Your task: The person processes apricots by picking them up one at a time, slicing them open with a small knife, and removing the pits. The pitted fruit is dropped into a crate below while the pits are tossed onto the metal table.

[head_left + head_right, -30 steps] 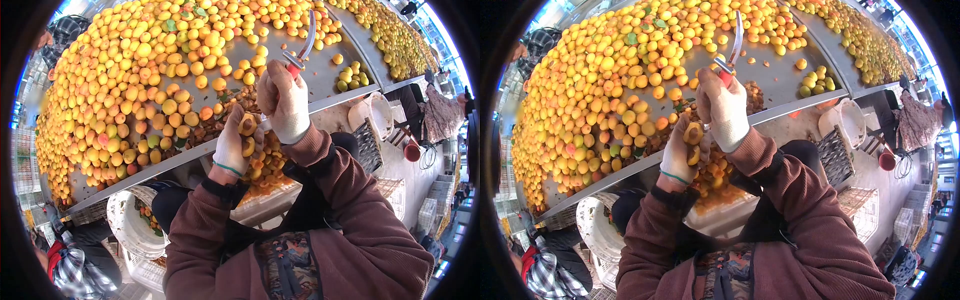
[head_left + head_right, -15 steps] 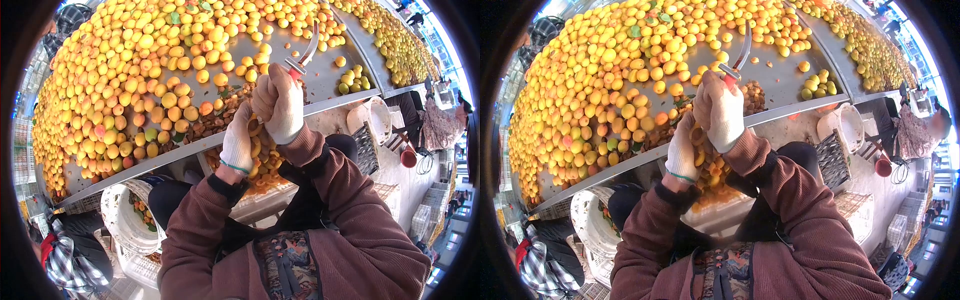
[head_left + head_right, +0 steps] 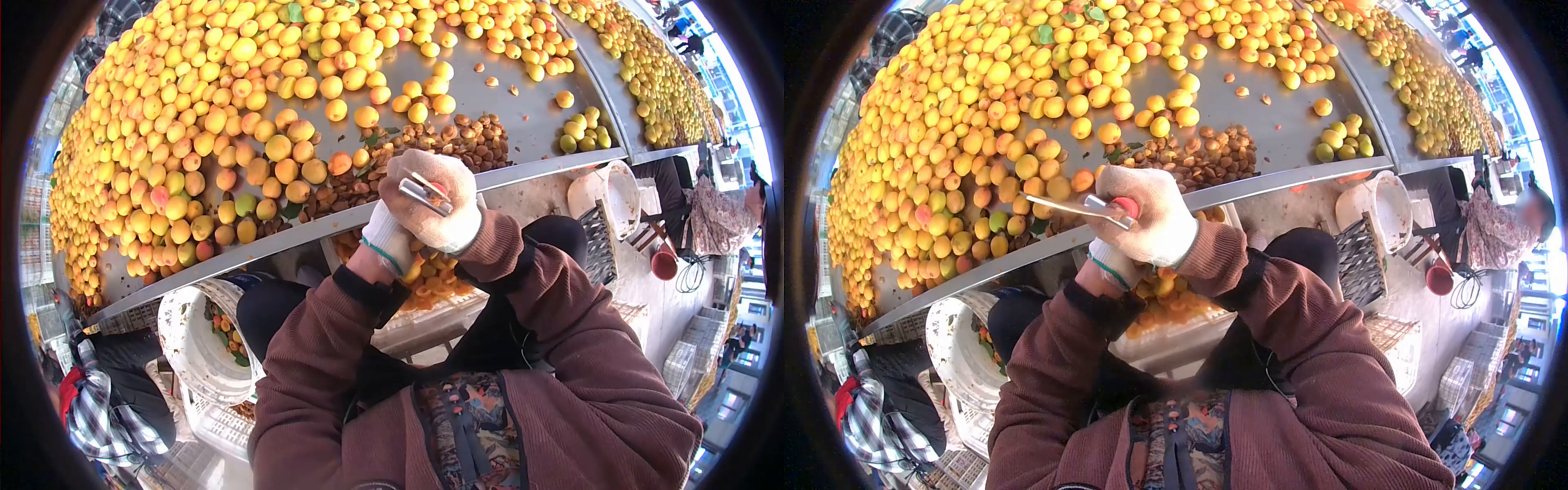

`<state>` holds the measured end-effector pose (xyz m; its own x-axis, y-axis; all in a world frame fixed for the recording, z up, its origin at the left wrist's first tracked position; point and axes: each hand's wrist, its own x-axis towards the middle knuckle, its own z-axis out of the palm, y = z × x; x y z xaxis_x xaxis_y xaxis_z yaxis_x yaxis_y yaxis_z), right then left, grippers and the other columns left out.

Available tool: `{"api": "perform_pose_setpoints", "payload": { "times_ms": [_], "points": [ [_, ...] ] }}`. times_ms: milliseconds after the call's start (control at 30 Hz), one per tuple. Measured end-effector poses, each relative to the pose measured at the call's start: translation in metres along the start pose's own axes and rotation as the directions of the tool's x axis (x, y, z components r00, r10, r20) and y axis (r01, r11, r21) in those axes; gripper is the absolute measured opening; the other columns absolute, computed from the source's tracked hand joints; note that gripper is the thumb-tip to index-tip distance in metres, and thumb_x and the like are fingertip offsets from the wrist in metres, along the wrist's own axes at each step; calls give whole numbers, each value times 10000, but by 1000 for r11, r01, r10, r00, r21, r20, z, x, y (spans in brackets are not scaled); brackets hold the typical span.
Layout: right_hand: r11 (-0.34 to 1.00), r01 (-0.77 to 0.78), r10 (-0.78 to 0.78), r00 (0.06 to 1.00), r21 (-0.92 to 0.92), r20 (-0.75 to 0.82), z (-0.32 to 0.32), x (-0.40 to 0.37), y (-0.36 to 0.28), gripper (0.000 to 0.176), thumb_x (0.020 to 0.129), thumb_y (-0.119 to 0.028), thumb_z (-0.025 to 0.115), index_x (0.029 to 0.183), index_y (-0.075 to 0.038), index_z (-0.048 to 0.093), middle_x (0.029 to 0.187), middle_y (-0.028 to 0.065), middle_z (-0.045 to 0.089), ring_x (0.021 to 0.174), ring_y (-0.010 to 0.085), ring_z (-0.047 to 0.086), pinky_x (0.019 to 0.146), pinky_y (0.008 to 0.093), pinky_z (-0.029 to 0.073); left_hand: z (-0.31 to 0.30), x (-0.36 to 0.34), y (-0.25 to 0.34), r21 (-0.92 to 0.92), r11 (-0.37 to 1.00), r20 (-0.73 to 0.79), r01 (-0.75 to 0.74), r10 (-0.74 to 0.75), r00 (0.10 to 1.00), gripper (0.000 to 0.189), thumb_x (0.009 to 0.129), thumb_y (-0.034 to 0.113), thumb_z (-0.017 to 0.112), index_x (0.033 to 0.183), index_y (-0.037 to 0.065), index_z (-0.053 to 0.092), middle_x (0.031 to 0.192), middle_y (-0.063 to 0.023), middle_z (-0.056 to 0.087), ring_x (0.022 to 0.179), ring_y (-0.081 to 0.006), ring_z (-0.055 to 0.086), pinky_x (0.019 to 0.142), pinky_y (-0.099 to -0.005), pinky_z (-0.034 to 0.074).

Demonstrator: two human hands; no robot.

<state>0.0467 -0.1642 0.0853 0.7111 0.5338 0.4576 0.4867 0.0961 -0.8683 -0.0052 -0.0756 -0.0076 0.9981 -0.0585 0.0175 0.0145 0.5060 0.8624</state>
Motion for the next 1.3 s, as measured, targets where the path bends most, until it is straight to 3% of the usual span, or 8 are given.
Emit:
{"api": "perform_pose_setpoints", "payload": {
  "times_ms": [133, 233, 300, 367, 467, 567, 933, 1300],
  "points": [
    [875, -199, 362, 874, 441, -325, 8, 21, -1, 309, 957, -206, 538, 682, -96, 450, 569, -4, 414, 451, 99, 356, 418, 258, 291, 23, 9, 49, -501, 761, -194, 413, -563, 803, 333, 1000, 437, 424, 1049, 138, 560, 827, -42, 610, 582, -166, 583, 440, -286, 438],
    [735, -176, 450, 848, 654, -278, -17, 35, 8, 430, 982, -336, 525, 648, -119, 363, 515, -16, 302, 412, 93, 253, 394, 269, 199, 26, 13, 60, -426, 833, -225, 354, -476, 850, 366, 992, 478, 473, 936, 126, 555, 645, -41, 562, 474, -152, 535, 396, -251, 398],
    [759, -193, 421, 874, 622, -243, -24, 35, 9, 432, 987, -359, 517, 650, -116, 396, 512, -19, 322, 407, 98, 257, 391, 273, 201, 23, 19, 63, -485, 813, -276, 322, -492, 826, 382, 989, 487, 482, 925, 120, 565, 650, -40, 565, 478, -149, 538, 403, -254, 412],
    [752, -515, 631, 743, 412, -223, -28, 33, 8, 330, 955, -305, 580, 723, -77, 527, 567, -1, 458, 455, 99, 394, 426, 263, 316, 18, 20, 66, -538, 791, -322, 292, -513, 796, 397, 986, 495, 491, 914, 113, 574, 655, -39, 568, 481, -146, 541, 411, -257, 426],
    [825, -476, 449, 879, -305, -159, -21, 26, 23, 275, 824, -237, 741, 933, -21, 610, 809, 114, 650, 777, 194, 664, 717, 318, 525, 12, 20, 68, -409, 866, -292, 288, -423, 858, 419, 1001, 510, 441, 973, 116, 582, 698, -21, 593, 545, -130, 549, 463, -258, 409],
    [833, -289, 355, 933, -471, 55, -17, 17, 20, 315, 783, -201, 735, 1006, -44, 577, 845, 171, 666, 807, 324, 688, 706, 382, 529, 16, 21, 68, -361, 923, -457, 135, -301, 837, 413, 1001, 488, 454, 1012, 102, 602, 786, -18, 611, 648, -102, 569, 493, -251, 409],
    [801, -193, 302, 948, -567, 103, -9, 16, 24, 327, 764, -205, 729, 1001, -50, 565, 896, 172, 638, 862, 375, 643, 729, 431, 517, 0, 22, 48, 155, 970, -582, 188, -64, 811, 435, 1047, 362, 385, 1073, 8, 635, 948, -81, 647, 852, -151, 591, 759, -303, 465],
    [859, -225, 247, 969, -460, -13, -4, 13, 22, 285, 764, -162, 718, 975, -25, 584, 893, 183, 619, 829, 387, 641, 714, 417, 517, -1, 22, 54, 193, 979, -501, 62, 44, 864, 351, 1035, 313, 402, 1048, 20, 596, 945, -46, 605, 840, -141, 572, 756, -283, 469]
  ]
}}
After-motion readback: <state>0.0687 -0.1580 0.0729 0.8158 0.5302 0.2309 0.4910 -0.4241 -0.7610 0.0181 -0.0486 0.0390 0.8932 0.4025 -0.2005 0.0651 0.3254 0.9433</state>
